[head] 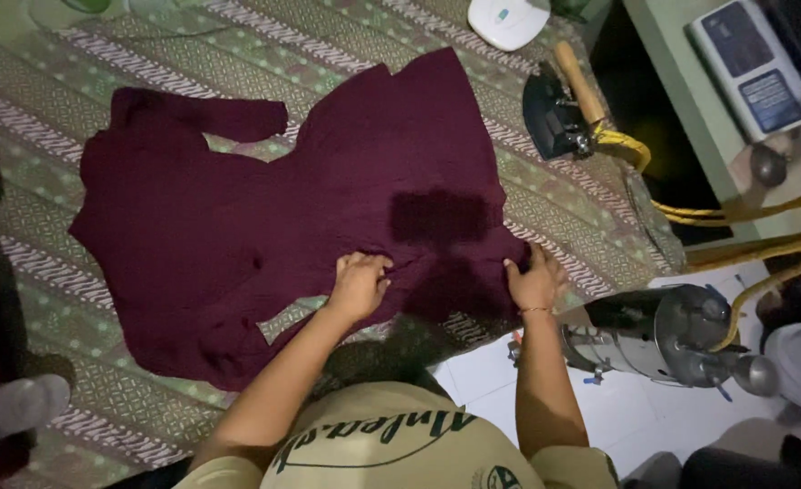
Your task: The person irons a maroon long-sleeved shirt on a patterned surface. They use a black iron to smooth the fabric, frequently pausing to adjust the shirt's position and fold the sleeves.
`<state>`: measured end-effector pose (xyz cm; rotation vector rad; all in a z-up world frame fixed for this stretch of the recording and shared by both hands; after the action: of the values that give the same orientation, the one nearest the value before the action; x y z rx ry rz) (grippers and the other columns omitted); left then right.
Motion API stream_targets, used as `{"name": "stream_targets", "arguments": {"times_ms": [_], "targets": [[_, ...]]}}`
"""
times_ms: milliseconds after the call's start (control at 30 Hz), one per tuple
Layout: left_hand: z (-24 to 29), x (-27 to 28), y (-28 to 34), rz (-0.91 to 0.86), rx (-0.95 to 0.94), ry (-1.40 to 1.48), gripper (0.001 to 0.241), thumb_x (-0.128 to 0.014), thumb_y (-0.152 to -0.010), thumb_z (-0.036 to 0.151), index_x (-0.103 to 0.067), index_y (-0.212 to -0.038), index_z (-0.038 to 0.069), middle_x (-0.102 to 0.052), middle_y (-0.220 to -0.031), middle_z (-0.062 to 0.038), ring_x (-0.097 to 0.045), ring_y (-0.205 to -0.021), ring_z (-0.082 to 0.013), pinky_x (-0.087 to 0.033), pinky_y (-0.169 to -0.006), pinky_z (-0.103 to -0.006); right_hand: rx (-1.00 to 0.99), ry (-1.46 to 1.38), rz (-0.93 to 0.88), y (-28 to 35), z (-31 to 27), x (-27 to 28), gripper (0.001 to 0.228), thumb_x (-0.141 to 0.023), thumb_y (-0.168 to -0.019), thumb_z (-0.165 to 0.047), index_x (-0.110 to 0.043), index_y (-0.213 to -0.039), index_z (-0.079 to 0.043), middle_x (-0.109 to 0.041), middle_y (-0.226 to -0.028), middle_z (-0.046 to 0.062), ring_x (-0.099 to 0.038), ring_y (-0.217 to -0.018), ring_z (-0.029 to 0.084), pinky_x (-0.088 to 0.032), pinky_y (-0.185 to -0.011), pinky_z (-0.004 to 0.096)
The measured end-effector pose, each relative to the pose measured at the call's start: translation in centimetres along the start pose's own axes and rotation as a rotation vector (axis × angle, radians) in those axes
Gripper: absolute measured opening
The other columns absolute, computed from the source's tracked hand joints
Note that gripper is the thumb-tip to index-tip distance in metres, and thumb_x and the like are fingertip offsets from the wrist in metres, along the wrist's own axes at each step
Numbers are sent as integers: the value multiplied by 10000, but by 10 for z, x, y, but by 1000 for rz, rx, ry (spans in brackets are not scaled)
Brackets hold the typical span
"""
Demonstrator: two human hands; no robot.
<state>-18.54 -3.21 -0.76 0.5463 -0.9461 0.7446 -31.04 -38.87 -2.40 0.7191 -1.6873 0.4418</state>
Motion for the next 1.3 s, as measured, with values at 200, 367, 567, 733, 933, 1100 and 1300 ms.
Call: {"name": "stream_targets", "arguments": {"times_ms": [200, 367, 567, 733, 933, 1100, 1300], "targets": [[-45, 66, 15, 406, 269, 840, 96, -783, -891, 219, -762, -971, 172, -759, -883, -78, -718, -883, -269, -535, -820, -413, 34, -137, 78, 15, 10, -14, 578, -785, -892, -420, -647, -1410, -203, -594, -1405, 162, -442, -1376, 452, -299, -1105, 634], [-170, 89, 59, 1256, 647, 1270, 170, -707, -916, 101, -702, -1078, 149, -631, -1140, -64, -576, -1084, -210, -401, -1003, -383, 163, -352, 249, 29, 17, -14, 526, -840, -849, -228, -693, -1341, -117, -662, -1274, 246, -533, -1301, 478, -317, -1157, 569], [-172, 118, 112, 1297, 692, 572, 498, -767, -950, -26, -521, -1378, -86, -409, -1387, -311, -365, -1391, -455, -250, -1194, -552, -1, -178, 126, -33, 77, -64, 640, -832, -834, -467, -651, -1399, -228, -655, -1234, 172, -587, -1218, 433, -424, -1043, 597], [-1, 59, 75, 632, 143, 426, 415, -736, -761, 38, -645, -1165, 70, -597, -1151, -149, -575, -1218, -355, -391, -1103, -490, 157, -75, -151, -54, 75, -44, 410, -808, -859, -470, -761, -1085, -132, -751, -1004, 158, -722, -1030, 395, -557, -898, 511], [92, -44, 28, 64, -94, -137, 656, -842, -732, 393, -645, -1319, 176, -584, -1293, -124, -510, -1275, -328, -389, -1043, -475, 192, -427, -263, -98, 122, -53, 359, -703, -1002, -382, -699, -1102, -37, -699, -1046, 282, -647, -1096, 503, -500, -937, 577], [109, -72, 11, 167, -192, -194, 181, -693, -847, 282, -758, -986, 186, -693, -942, -74, -631, -935, -290, -444, -818, -416, 184, -216, -384, -97, 146, -23, 261, -734, -941, -378, -708, -1026, -133, -749, -990, 216, -681, -1088, 457, -541, -897, 557], [139, -72, -5, 98, -163, 123, 162, -671, -902, 250, -712, -994, 124, -709, -895, -128, -699, -849, -356, -521, -733, -454, 222, -317, -399, -73, 7, 36, 446, -664, -962, -416, -671, -1302, -127, -736, -1143, 215, -664, -1142, 452, -516, -978, 570]]}}
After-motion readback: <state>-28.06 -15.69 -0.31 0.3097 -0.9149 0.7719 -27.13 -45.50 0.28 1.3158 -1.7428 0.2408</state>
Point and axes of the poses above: each hand's wrist, its own y-axis away from the middle knuckle, its own x-axis out of the back of the hand, z = x × y, the point moved 4 cm from there along -y, towards the middle knuckle
